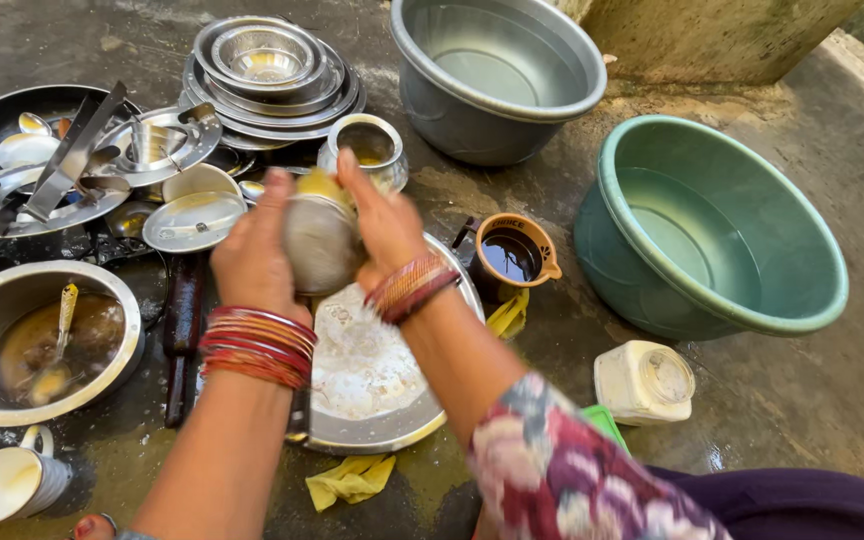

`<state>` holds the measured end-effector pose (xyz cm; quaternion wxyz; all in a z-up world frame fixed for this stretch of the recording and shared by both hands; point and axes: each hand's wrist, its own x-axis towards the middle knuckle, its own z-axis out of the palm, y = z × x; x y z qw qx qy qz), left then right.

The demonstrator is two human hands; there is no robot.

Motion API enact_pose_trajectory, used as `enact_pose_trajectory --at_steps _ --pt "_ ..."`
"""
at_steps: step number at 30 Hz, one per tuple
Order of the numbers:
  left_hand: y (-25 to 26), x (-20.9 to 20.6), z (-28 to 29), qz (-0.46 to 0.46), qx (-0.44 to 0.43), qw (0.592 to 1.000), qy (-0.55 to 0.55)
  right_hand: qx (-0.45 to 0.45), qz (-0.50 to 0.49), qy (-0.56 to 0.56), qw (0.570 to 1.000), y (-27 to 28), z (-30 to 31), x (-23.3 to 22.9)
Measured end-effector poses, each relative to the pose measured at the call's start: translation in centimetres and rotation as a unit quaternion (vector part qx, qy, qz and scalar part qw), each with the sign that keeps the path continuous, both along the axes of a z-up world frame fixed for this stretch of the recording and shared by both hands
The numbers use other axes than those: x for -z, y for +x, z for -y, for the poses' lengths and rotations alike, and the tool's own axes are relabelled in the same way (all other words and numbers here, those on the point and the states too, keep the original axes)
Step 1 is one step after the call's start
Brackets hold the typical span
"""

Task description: The person washes various kitchen items by hand using a sponge, including a pressure cooker, several small bowls, a mug, and a plate, then places them into a basin.

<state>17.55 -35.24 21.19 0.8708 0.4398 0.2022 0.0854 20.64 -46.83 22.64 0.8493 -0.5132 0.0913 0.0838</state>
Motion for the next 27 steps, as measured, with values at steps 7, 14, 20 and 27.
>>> enact_pose_trajectory --at_steps 7,14,20,27 --pt "0.4 2.0 0.4 0.168 -0.080 0.960 0.210 -0.015 -0.169 0.096 0.981 -1.5 -2.7 0.0" --pt "0.7 5.0 0.6 0.149 0.069 0.969 -0.184 -0.008 0.210 -0.344 0.915 1.8 -6.1 6.6" --pt "1.5 5.6 -3.9 0.117 0.087 0.958 -0.248 -0.029 0.346 -0.501 0.793 -4.0 -4.8 4.3" --pt "0.7 3.1 -3.1 0.131 0.106 0.942 -0.291 0.017 0.486 -0.544 0.684 -3.2 -4.8 1.1"
